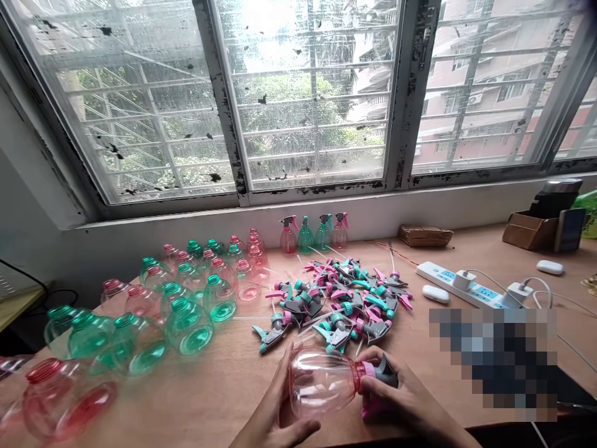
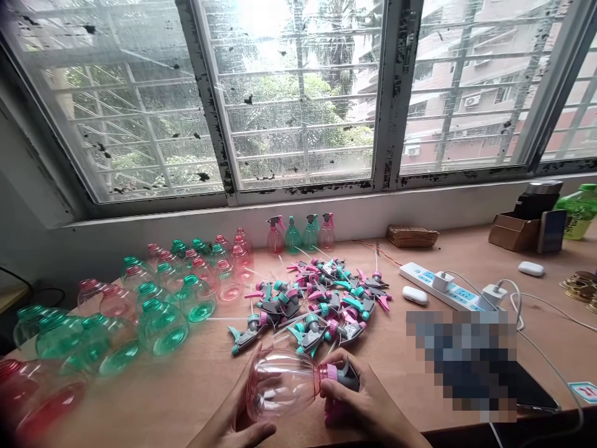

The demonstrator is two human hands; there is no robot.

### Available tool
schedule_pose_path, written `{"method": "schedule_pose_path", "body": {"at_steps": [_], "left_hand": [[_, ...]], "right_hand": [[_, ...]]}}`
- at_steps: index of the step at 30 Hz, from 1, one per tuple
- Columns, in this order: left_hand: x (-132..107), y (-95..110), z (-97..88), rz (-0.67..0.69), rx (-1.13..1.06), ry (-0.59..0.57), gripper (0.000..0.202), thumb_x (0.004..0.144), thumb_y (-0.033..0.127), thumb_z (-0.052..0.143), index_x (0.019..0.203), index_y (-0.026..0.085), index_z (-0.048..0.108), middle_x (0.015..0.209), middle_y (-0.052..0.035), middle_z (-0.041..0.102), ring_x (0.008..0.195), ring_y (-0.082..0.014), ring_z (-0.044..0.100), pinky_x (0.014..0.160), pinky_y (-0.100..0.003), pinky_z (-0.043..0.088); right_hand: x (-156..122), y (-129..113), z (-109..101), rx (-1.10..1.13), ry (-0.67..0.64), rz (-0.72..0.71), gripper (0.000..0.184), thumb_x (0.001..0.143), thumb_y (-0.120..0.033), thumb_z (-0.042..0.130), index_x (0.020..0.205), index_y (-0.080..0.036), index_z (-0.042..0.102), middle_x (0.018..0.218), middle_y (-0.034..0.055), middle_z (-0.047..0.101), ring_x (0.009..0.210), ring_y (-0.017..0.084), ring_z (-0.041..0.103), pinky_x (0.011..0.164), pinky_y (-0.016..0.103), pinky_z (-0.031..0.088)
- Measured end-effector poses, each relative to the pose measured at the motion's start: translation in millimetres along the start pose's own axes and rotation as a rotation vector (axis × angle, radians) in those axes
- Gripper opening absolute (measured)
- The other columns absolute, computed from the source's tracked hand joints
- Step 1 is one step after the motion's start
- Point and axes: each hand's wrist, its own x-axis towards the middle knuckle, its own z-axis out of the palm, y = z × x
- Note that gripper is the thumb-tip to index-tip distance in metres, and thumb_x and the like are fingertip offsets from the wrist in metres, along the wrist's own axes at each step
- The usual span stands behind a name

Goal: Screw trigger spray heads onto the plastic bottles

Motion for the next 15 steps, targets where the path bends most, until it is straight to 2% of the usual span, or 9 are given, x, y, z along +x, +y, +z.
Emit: {"method": "schedule_pose_path", "body": {"at_steps": [2, 5, 8, 11, 15], "left_hand": [[1.2, -1.9, 0.2, 0.033, 0.019, -0.002, 0.099, 0.089, 0.044, 0.072, 0.159, 0.042, 0.002, 0.169, -0.0063, 0.017, 0.143, -0.035, 0.041, 0.12, -0.051, 0.03], [1.9, -2.7, 0.1, 0.065, 0.036, -0.028, 0.095, 0.093, 0.043, 0.068, 0.158, 0.044, 0.0, 0.169, -0.0061, 0.017, 0.139, -0.0336, 0.046, 0.119, -0.051, 0.032], [0.5, 0.7, 0.8, 0.069, 0.014, -0.049, 0.103, 0.087, 0.044, 0.075, 0.159, 0.039, 0.002, 0.17, -0.006, 0.016, 0.146, -0.037, 0.037, 0.122, -0.053, 0.025], [-1.1, 6.2, 2.6, 0.032, -0.035, -0.049, 0.101, 0.086, 0.047, 0.075, 0.16, 0.034, 0.008, 0.17, -0.0065, 0.016, 0.149, -0.0384, 0.03, 0.123, -0.054, 0.022], [-0.1, 5.9, 2.1, 0.043, -0.041, -0.044, 0.098, 0.089, 0.041, 0.074, 0.16, 0.039, 0.007, 0.171, -0.0034, 0.013, 0.153, -0.0347, 0.024, 0.125, -0.049, 0.02]], "right_hand": [[-0.1, 1.3, -0.5, 0.022, -0.001, 0.005, 0.036, 0.084, -0.046, 0.078, 0.1, -0.018, 0.062, 0.072, 0.0, 0.074, 0.061, 0.017, 0.069, 0.058, 0.028, 0.06], [-0.5, 2.0, -1.5, 0.006, 0.0, 0.006, 0.036, 0.084, -0.046, 0.078, 0.099, -0.018, 0.062, 0.071, -0.0002, 0.074, 0.061, 0.017, 0.069, 0.058, 0.028, 0.059], [-0.9, 1.3, -2.2, -0.025, 0.019, 0.007, 0.035, 0.082, -0.044, 0.08, 0.098, -0.019, 0.062, 0.071, -0.001, 0.073, 0.061, 0.016, 0.069, 0.057, 0.026, 0.058], [-0.6, 1.2, -2.4, -0.037, 0.011, 0.019, 0.035, 0.082, -0.043, 0.08, 0.099, -0.02, 0.06, 0.07, -0.0013, 0.074, 0.06, 0.017, 0.07, 0.057, 0.027, 0.058], [0.7, 3.7, -3.2, -0.033, -0.004, 0.038, 0.037, 0.084, -0.045, 0.078, 0.101, -0.02, 0.058, 0.068, -0.0011, 0.075, 0.059, 0.018, 0.072, 0.058, 0.03, 0.06]]}}
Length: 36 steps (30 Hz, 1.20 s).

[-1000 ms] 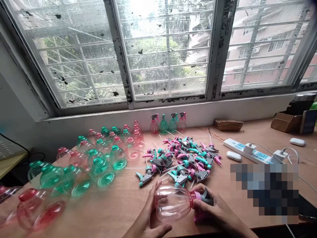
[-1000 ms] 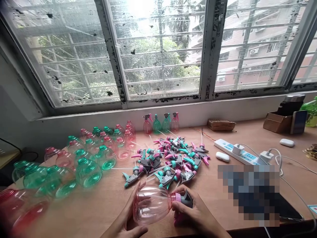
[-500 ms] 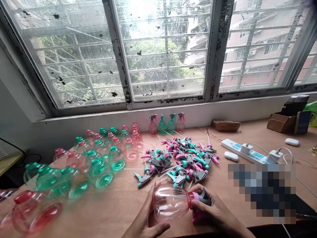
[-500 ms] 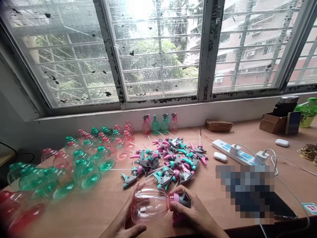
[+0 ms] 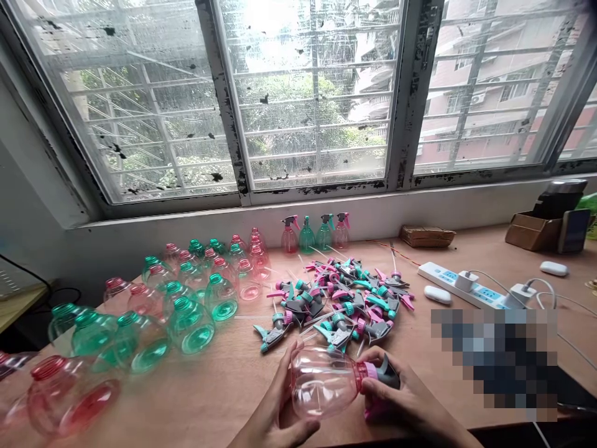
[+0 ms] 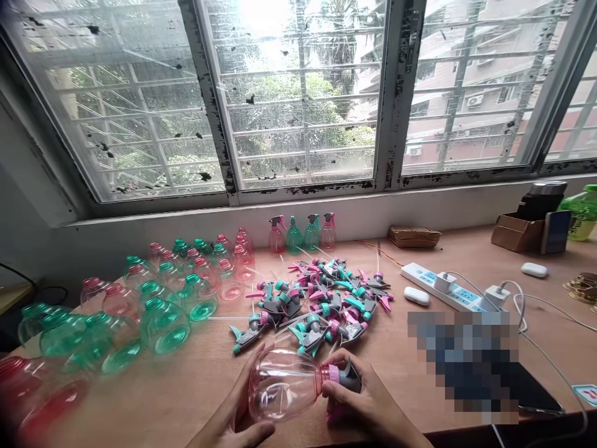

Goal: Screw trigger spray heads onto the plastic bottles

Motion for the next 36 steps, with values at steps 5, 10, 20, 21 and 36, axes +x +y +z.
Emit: {"method": "schedule_pose_path", "body": {"at_steps": [5, 10, 20, 21, 36], "left_hand": [[2.2, -5.5, -3.9, 0.088, 0.066, -0.047, 0.096, 0.093, 0.036, 0.07, 0.157, 0.046, -0.001, 0.171, -0.0011, 0.013, 0.15, -0.0322, 0.03, 0.124, -0.049, 0.021], [0.6, 2.7, -0.4, 0.001, -0.045, -0.038, 0.093, 0.09, 0.04, 0.074, 0.159, 0.04, 0.011, 0.17, -0.0016, 0.016, 0.155, -0.031, 0.02, 0.126, -0.046, 0.015], [-5.3, 1.0, -1.7, -0.044, 0.042, -0.017, 0.102, 0.086, 0.044, 0.076, 0.157, 0.047, 0.003, 0.171, -0.0011, 0.009, 0.148, -0.0365, 0.033, 0.122, -0.052, 0.021], [-5.3, 1.8, -1.6, -0.041, 0.037, -0.017, 0.103, 0.085, 0.046, 0.077, 0.157, 0.047, 0.004, 0.17, -0.0014, 0.011, 0.149, -0.0366, 0.032, 0.122, -0.051, 0.022], [-0.8, -5.9, -2.3, 0.073, 0.11, 0.008, 0.088, 0.092, 0.041, 0.069, 0.157, 0.047, 0.01, 0.17, -0.004, 0.016, 0.146, -0.035, 0.038, 0.122, -0.052, 0.021]], "right_hand": [[0.4, 3.0, -0.5, 0.017, -0.01, 0.007, 0.039, 0.085, -0.047, 0.077, 0.103, -0.019, 0.057, 0.068, -0.0001, 0.075, 0.059, 0.019, 0.072, 0.058, 0.031, 0.059], [-0.7, 0.9, 1.3, 0.017, 0.004, 0.018, 0.04, 0.081, -0.046, 0.08, 0.102, -0.019, 0.058, 0.069, -0.0007, 0.074, 0.06, 0.019, 0.072, 0.06, 0.031, 0.061], [0.6, 3.0, -0.6, 0.025, -0.003, -0.004, 0.038, 0.083, -0.044, 0.08, 0.102, -0.019, 0.059, 0.07, -0.0004, 0.075, 0.058, 0.017, 0.072, 0.057, 0.028, 0.058], [0.5, 3.1, -0.6, 0.026, 0.0, -0.004, 0.037, 0.083, -0.043, 0.08, 0.102, -0.019, 0.059, 0.07, -0.0006, 0.075, 0.059, 0.017, 0.071, 0.058, 0.028, 0.059], [-0.2, 1.3, -0.4, 0.012, 0.02, -0.014, 0.04, 0.082, -0.048, 0.079, 0.101, -0.019, 0.059, 0.07, 0.0003, 0.075, 0.058, 0.019, 0.072, 0.057, 0.03, 0.058]]}}
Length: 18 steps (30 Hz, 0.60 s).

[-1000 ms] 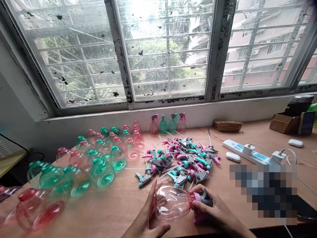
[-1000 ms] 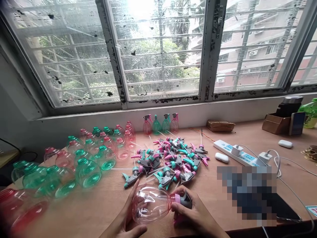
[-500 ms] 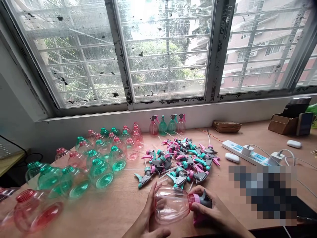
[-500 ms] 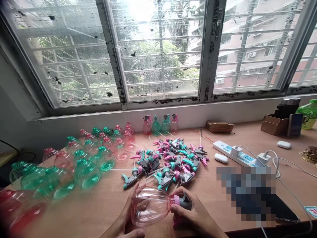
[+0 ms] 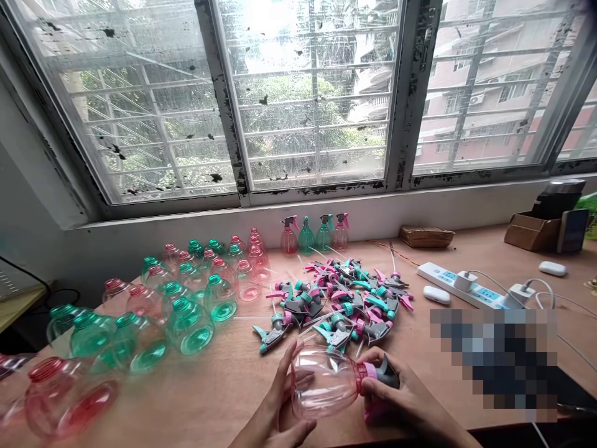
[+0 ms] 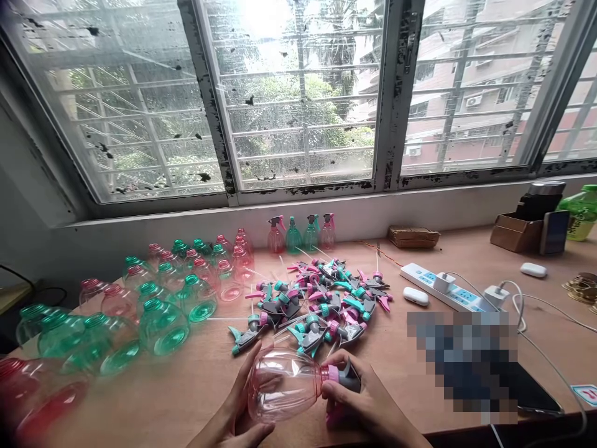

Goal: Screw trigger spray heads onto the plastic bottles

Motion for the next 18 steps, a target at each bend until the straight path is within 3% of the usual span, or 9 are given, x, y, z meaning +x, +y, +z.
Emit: {"method": "schedule_pose_path", "body": {"at_steps": [4, 7, 13, 18], "left_hand": [[-0.1, 4.8, 0.4, -0.053, -0.073, -0.01, 0.108, 0.082, 0.049, 0.078, 0.159, 0.042, 0.002, 0.171, -0.0062, 0.011, 0.149, -0.0379, 0.032, 0.122, -0.051, 0.022], [1.1, 9.1, 2.1, -0.073, -0.124, -0.019, 0.1, 0.086, 0.049, 0.074, 0.16, 0.038, 0.008, 0.171, -0.0074, 0.012, 0.149, -0.0374, 0.031, 0.122, -0.051, 0.025], [0.5, 6.4, 2.6, -0.008, -0.012, -0.005, 0.086, 0.094, 0.039, 0.067, 0.158, 0.046, 0.009, 0.171, -0.0026, 0.012, 0.148, -0.0353, 0.036, 0.123, -0.051, 0.024], [-1.1, 1.9, 0.8, 0.018, -0.068, -0.005, 0.098, 0.088, 0.038, 0.076, 0.158, 0.045, 0.007, 0.172, -0.0006, 0.008, 0.156, -0.0341, 0.009, 0.125, -0.05, 0.015]], "right_hand": [[-0.4, -1.7, 0.9, -0.042, -0.003, 0.006, 0.04, 0.081, -0.048, 0.08, 0.1, -0.02, 0.059, 0.068, -0.0008, 0.074, 0.057, 0.019, 0.072, 0.056, 0.03, 0.058], [-0.3, -2.4, 1.4, -0.026, -0.008, 0.015, 0.041, 0.081, -0.049, 0.079, 0.1, -0.02, 0.058, 0.068, -0.0006, 0.075, 0.058, 0.02, 0.072, 0.057, 0.03, 0.058], [-0.4, -2.6, 1.1, 0.023, -0.014, 0.022, 0.04, 0.083, -0.049, 0.077, 0.102, -0.019, 0.057, 0.067, 0.0005, 0.075, 0.059, 0.02, 0.073, 0.056, 0.03, 0.058], [-1.7, -2.6, 2.1, 0.004, 0.002, 0.026, 0.043, 0.079, -0.049, 0.081, 0.1, -0.019, 0.059, 0.069, -0.0003, 0.075, 0.059, 0.019, 0.072, 0.058, 0.03, 0.058]]}}
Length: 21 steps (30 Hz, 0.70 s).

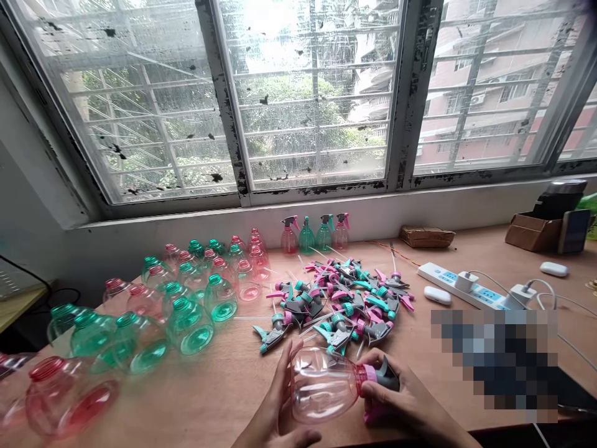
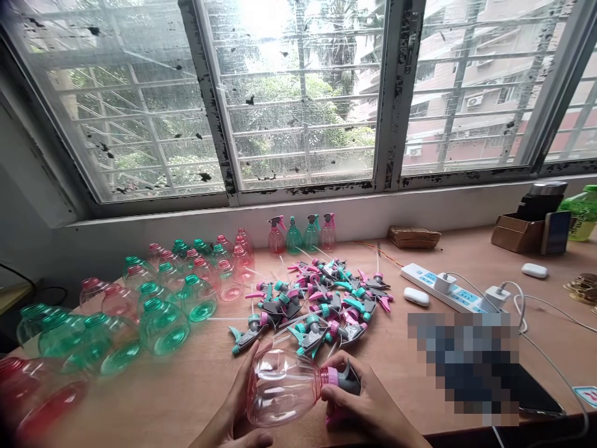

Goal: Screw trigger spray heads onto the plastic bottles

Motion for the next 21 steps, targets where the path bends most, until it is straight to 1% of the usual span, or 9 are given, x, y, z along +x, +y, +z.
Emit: {"method": "schedule_pose_path", "body": {"at_steps": [3, 5, 7, 9, 11, 13, 15, 18, 21], "left_hand": [[0.3, -3.9, -0.6, -0.023, -0.067, -0.007, 0.097, 0.086, 0.039, 0.077, 0.159, 0.04, 0.013, 0.172, -0.0022, 0.008, 0.156, -0.0346, 0.008, 0.125, -0.051, 0.015], [1.0, -6.2, -0.5, 0.0, -0.05, -0.005, 0.095, 0.087, 0.038, 0.076, 0.158, 0.041, 0.015, 0.172, -0.0019, 0.008, 0.155, -0.0361, 0.016, 0.124, -0.052, 0.017], [1.7, -7.0, 0.0, 0.039, 0.0, 0.001, 0.089, 0.091, 0.038, 0.071, 0.158, 0.044, 0.012, 0.172, -0.0015, 0.007, 0.151, -0.0369, 0.026, 0.123, -0.053, 0.021], [1.8, -5.6, 0.9, 0.059, 0.049, 0.012, 0.083, 0.096, 0.039, 0.064, 0.158, 0.045, 0.009, 0.172, -0.0012, 0.006, 0.15, -0.0362, 0.03, 0.122, -0.053, 0.022], [1.4, -2.4, 1.7, 0.037, 0.06, 0.013, 0.085, 0.096, 0.039, 0.063, 0.158, 0.046, 0.004, 0.172, -0.0013, 0.005, 0.15, -0.036, 0.03, 0.122, -0.053, 0.022], [0.8, 1.0, 2.4, -0.014, 0.034, 0.005, 0.094, 0.092, 0.04, 0.069, 0.158, 0.046, 0.001, 0.172, -0.0022, 0.003, 0.149, -0.0372, 0.029, 0.122, -0.054, 0.022], [0.6, 2.9, 2.7, -0.052, -0.011, 0.0, 0.1, 0.089, 0.041, 0.074, 0.158, 0.044, 0.003, 0.172, -0.0026, 0.002, 0.151, -0.0379, 0.026, 0.122, -0.053, 0.021], [1.7, 1.7, 2.5, -0.055, -0.043, -0.015, 0.096, 0.088, 0.041, 0.075, 0.159, 0.042, 0.01, 0.172, -0.0018, 0.004, 0.153, -0.0376, 0.02, 0.123, -0.051, 0.02], [3.6, -1.9, 2.0, -0.003, -0.004, -0.02, 0.09, 0.092, 0.041, 0.07, 0.158, 0.046, 0.009, 0.171, 0.0001, 0.008, 0.152, -0.0361, 0.024, 0.123, -0.05, 0.02]], "right_hand": [[0.0, 0.2, -0.2, 0.007, 0.005, 0.016, 0.043, 0.078, -0.047, 0.083, 0.1, -0.019, 0.058, 0.069, -0.0004, 0.075, 0.059, 0.019, 0.072, 0.059, 0.03, 0.058], [0.5, 0.5, -0.7, 0.004, 0.004, 0.012, 0.043, 0.079, -0.048, 0.081, 0.1, -0.018, 0.058, 0.069, 0.0001, 0.075, 0.059, 0.019, 0.071, 0.058, 0.031, 0.058], [1.2, 0.8, -1.1, -0.004, 0.008, -0.007, 0.042, 0.081, -0.049, 0.08, 0.099, -0.018, 0.059, 0.069, 0.0004, 0.074, 0.059, 0.018, 0.07, 0.057, 0.031, 0.058], [1.6, 0.9, -1.1, -0.001, 0.011, -0.015, 0.042, 0.081, -0.051, 0.079, 0.099, -0.018, 0.06, 0.068, -0.0001, 0.073, 0.058, 0.018, 0.069, 0.057, 0.031, 0.059], [1.7, 0.7, -0.7, 0.005, 0.012, -0.012, 0.042, 0.08, -0.051, 0.079, 0.099, -0.019, 0.06, 0.068, -0.0008, 0.072, 0.058, 0.017, 0.068, 0.057, 0.032, 0.06], [1.4, 0.2, -0.4, -0.004, 0.004, -0.005, 0.043, 0.08, -0.051, 0.08, 0.099, -0.019, 0.059, 0.068, -0.0011, 0.072, 0.058, 0.018, 0.069, 0.057, 0.032, 0.06], [1.1, -0.4, -0.5, -0.016, -0.008, 0.004, 0.043, 0.08, -0.051, 0.08, 0.099, -0.02, 0.058, 0.068, -0.0011, 0.073, 0.059, 0.018, 0.071, 0.056, 0.03, 0.059], [0.6, -1.2, -0.8, -0.011, -0.011, 0.003, 0.042, 0.081, -0.05, 0.08, 0.099, -0.019, 0.058, 0.068, -0.0009, 0.074, 0.059, 0.019, 0.072, 0.055, 0.029, 0.058], [0.5, -1.8, 0.0, 0.023, 0.003, -0.002, 0.042, 0.08, -0.05, 0.081, 0.098, -0.019, 0.06, 0.07, -0.0008, 0.072, 0.058, 0.017, 0.069, 0.057, 0.03, 0.059]]}}
